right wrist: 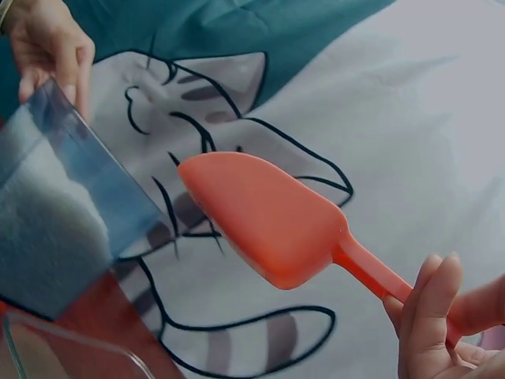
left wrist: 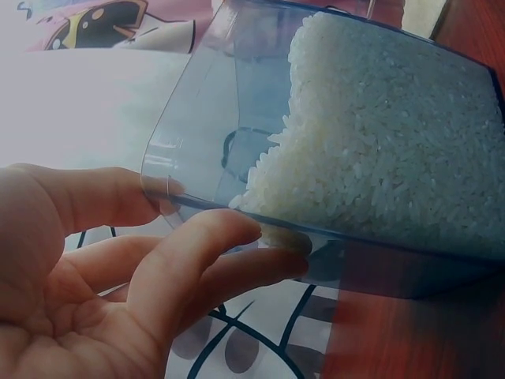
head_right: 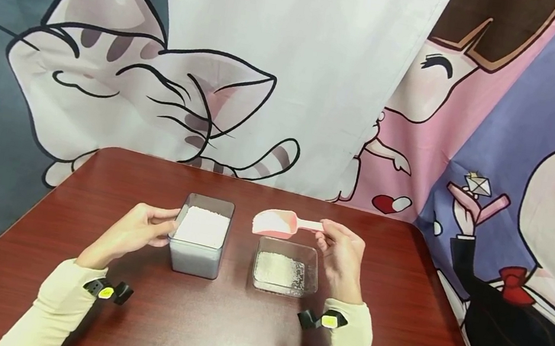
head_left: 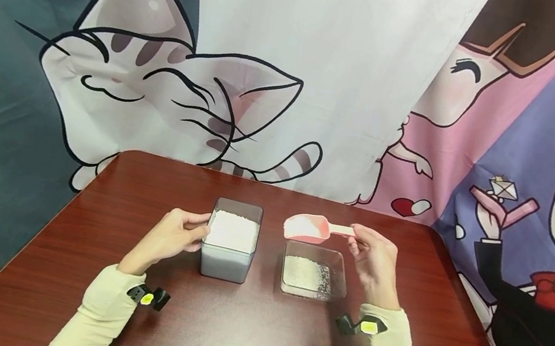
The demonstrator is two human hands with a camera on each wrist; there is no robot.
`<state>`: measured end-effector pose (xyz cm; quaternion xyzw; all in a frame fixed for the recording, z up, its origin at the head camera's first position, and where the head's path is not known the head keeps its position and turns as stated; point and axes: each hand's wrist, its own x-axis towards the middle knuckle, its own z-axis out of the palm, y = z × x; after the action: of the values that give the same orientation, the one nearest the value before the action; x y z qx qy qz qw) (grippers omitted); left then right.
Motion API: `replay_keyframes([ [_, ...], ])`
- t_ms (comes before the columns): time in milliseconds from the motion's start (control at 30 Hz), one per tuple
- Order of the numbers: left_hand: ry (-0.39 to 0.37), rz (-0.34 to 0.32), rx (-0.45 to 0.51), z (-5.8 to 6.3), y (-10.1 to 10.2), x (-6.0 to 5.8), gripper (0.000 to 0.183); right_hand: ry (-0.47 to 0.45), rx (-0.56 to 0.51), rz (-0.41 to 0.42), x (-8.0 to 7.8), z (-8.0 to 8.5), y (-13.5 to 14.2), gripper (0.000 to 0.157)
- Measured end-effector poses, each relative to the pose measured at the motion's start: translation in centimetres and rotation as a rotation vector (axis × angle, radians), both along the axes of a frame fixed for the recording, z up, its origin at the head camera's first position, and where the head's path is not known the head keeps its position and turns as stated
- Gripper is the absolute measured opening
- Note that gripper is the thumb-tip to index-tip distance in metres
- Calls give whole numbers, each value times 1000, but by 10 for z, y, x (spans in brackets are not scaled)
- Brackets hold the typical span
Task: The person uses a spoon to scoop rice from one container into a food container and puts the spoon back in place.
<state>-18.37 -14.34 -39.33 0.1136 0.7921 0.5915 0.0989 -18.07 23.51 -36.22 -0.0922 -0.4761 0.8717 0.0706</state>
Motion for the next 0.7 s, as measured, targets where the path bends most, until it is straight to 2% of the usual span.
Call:
replay_keyframes([
  [367,-2,-4,7,1,1,1,44,6,-32,-54,12,-10,56,20],
  [700,-11,4,11,0,1,0,43,24,8,-37,19,-15,89,19],
])
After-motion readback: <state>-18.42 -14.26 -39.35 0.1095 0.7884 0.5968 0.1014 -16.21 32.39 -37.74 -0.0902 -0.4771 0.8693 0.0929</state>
